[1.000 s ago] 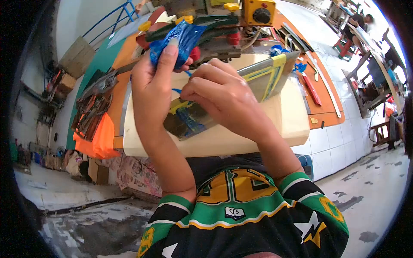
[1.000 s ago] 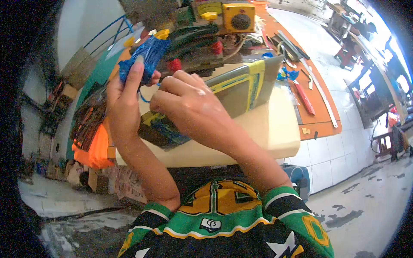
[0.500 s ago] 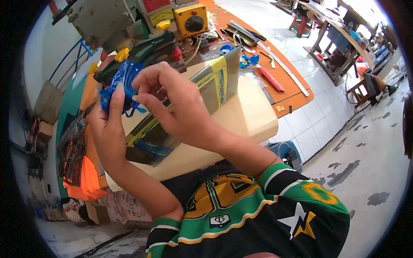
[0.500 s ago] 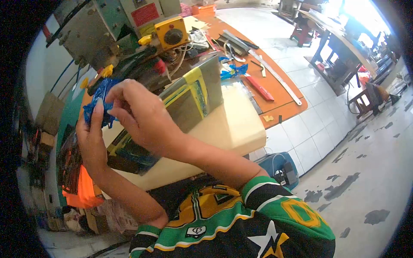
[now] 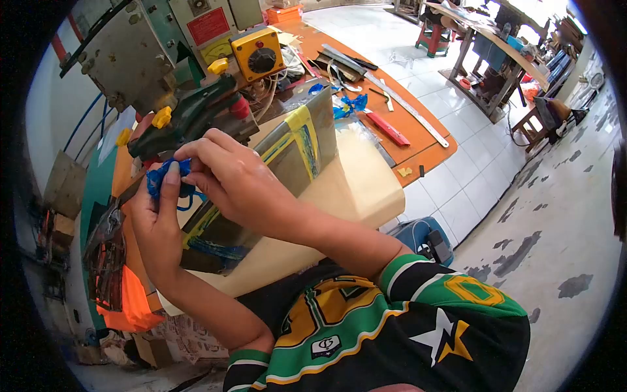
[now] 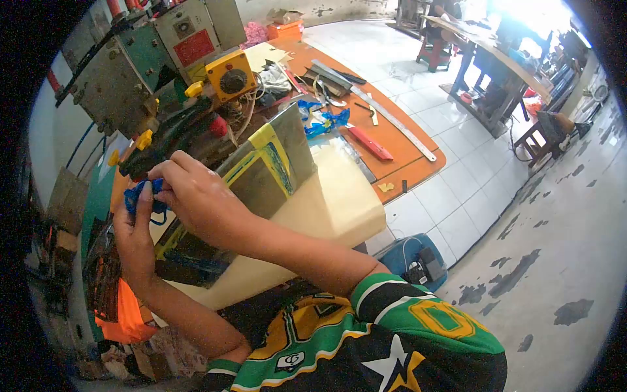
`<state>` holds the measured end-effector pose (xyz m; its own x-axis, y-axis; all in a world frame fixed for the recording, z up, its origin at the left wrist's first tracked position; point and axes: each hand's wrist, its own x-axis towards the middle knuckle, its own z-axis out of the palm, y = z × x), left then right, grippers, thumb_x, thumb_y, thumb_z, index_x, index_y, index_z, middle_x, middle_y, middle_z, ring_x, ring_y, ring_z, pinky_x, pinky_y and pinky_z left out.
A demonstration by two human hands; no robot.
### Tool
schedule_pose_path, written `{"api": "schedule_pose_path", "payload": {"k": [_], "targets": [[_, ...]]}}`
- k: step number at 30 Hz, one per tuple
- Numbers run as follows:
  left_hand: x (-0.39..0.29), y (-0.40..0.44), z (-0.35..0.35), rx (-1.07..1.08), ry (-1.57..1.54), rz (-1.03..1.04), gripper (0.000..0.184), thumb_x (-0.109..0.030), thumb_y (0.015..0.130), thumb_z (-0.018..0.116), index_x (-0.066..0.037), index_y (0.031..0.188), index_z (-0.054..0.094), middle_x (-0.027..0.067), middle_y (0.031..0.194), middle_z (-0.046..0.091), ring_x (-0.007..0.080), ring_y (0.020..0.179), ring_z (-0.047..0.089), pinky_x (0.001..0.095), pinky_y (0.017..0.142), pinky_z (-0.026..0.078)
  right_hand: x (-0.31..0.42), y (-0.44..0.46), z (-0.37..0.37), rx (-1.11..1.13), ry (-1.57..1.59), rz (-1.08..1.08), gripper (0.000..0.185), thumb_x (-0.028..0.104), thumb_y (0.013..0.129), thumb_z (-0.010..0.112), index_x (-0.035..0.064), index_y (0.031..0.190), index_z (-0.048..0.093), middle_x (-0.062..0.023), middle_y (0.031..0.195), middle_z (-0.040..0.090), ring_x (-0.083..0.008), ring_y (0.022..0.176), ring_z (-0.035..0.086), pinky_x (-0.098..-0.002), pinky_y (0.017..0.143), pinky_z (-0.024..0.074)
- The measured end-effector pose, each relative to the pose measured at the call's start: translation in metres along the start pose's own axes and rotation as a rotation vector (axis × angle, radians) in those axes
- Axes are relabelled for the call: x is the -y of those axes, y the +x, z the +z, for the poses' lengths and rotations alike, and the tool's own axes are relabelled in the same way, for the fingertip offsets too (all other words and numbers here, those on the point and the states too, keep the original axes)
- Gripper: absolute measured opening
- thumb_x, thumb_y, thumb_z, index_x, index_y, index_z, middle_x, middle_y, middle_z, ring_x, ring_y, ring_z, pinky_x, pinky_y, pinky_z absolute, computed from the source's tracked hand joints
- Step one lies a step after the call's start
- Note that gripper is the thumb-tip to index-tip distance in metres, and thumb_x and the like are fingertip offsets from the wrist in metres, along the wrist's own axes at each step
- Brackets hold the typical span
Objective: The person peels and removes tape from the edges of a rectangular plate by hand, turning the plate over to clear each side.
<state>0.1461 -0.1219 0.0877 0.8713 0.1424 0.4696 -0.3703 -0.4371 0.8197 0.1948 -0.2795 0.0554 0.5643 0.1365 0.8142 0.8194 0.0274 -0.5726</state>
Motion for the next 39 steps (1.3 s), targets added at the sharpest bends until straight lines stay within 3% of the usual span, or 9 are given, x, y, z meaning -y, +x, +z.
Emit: {"api": "schedule_pose_path", "payload": {"k": [9, 11, 19, 22, 27, 29, 33, 37, 39], "targets": [[-0.009, 0.003, -0.003, 0.153, 0.048, 0.052, 0.029, -0.027, 0.109, 0.058, 0.0, 0.107, 0.066, -0.0017, 0.089, 0.06, 0.0071, 0.082, 0.053, 0.0233, 0.075, 0.044, 0.003, 0.004, -0.006, 0.039, 0.057, 0.071, 0.013, -0.001, 0.091, 0.069, 0.0, 0.103, 0.063, -0.012, 0.092, 0.057, -0.0283, 0.082, 0.065, -0.0379, 0.072, 0.0521], [-0.014, 0.001, 0.001, 0.086, 0.042, -0.011, 0.031, -0.03, 0.109, 0.057, 0.0, 0.108, 0.067, -0.002, 0.089, 0.06, 0.0069, 0.082, 0.053, 0.023, 0.075, 0.044, 0.007, 0.006, -0.007, -0.01, 0.0, 0.04, 0.012, 0.002, 0.09, 0.068, 0.0007, 0.099, 0.06, -0.0182, 0.096, 0.054, -0.0395, 0.093, 0.06, -0.0466, 0.08, 0.0494], [-0.012, -0.006, 0.004, 0.011, -0.143, -0.061, 0.047, -0.042, 0.112, 0.047, 0.001, 0.12, 0.066, -0.0006, 0.09, 0.063, 0.0086, 0.083, 0.058, 0.0252, 0.079, 0.048, 0.005, 0.004, -0.012, -0.093, -0.049, -0.028, 0.017, -0.002, 0.084, 0.074, 0.0007, 0.097, 0.063, -0.0172, 0.102, 0.06, -0.0378, 0.1, 0.061, -0.0429, 0.087, 0.0493], [-0.013, -0.004, 0.004, -0.017, -0.022, 0.051, 0.049, -0.043, 0.113, 0.04, -0.005, 0.132, 0.065, 0.0046, 0.1, 0.065, 0.0111, 0.096, 0.059, 0.0265, 0.09, 0.047, 0.005, 0.003, -0.011, 0.117, 0.075, -0.074, 0.02, -0.001, 0.083, 0.075, 0.0019, 0.098, 0.061, -0.0149, 0.099, 0.065, -0.0368, 0.1, 0.063, -0.0437, 0.087, 0.0499], [-0.009, -0.001, 0.004, 0.016, -0.065, 0.094, 0.049, -0.042, 0.114, 0.038, -0.005, 0.139, 0.06, 0.0066, 0.11, 0.065, 0.0128, 0.101, 0.059, 0.0281, 0.096, 0.046, 0.012, -0.003, 0.005, 0.198, -0.062, -0.079, 0.021, 0.002, 0.085, 0.071, 0.0036, 0.101, 0.058, -0.0139, 0.093, 0.062, -0.0377, 0.096, 0.061, -0.0469, 0.08, 0.0502], [-0.008, 0.0, 0.006, 0.039, -0.027, 0.145, 0.05, -0.042, 0.114, 0.037, -0.006, 0.141, 0.058, 0.0069, 0.112, 0.065, 0.0132, 0.102, 0.059, 0.0287, 0.097, 0.047, 0.012, -0.001, 0.015, 0.061, -0.102, -0.151, 0.022, -0.004, 0.083, 0.074, 0.0007, 0.096, 0.057, -0.0128, 0.089, 0.06, -0.0338, 0.083, 0.06, -0.0418, 0.075, 0.05], [-0.013, -0.007, 0.004, 0.105, -0.13, 0.057, 0.053, -0.045, 0.114, 0.037, -0.006, 0.145, 0.054, 0.0063, 0.108, 0.064, 0.0136, 0.102, 0.059, 0.029, 0.098, 0.046, 0.014, -0.002, 0.014, 0.058, -0.125, -0.107, 0.025, -0.004, 0.082, 0.073, 0.002, 0.097, 0.055, -0.0123, 0.088, 0.058, -0.033, 0.083, 0.059, -0.0405, 0.074, 0.0494], [-0.012, -0.005, 0.005, 0.107, -0.133, 0.056, 0.058, -0.049, 0.11, 0.043, -0.005, 0.145, 0.053, 0.006, 0.107, 0.064, 0.0129, 0.102, 0.058, 0.0281, 0.095, 0.047, 0.02, -0.004, 0.001, 0.114, -0.013, 0.088, 0.025, -0.004, 0.084, 0.075, 0.0024, 0.098, 0.056, -0.0078, 0.087, 0.06, -0.0209, 0.077, 0.064, -0.0319, 0.068, 0.052], [-0.015, -0.004, 0.005, 0.111, -0.121, 0.033, 0.066, -0.055, 0.104, 0.056, -0.005, 0.145, 0.053, 0.0056, 0.107, 0.064, 0.0117, 0.102, 0.057, 0.0258, 0.091, 0.048, 0.012, -0.001, -0.008, -0.013, 0.068, -0.006, 0.021, 0.0, 0.085, 0.071, 0.0036, 0.1, 0.057, -0.0156, 0.089, 0.062, -0.0376, 0.084, 0.063, -0.0427, 0.074, 0.0503]]}}
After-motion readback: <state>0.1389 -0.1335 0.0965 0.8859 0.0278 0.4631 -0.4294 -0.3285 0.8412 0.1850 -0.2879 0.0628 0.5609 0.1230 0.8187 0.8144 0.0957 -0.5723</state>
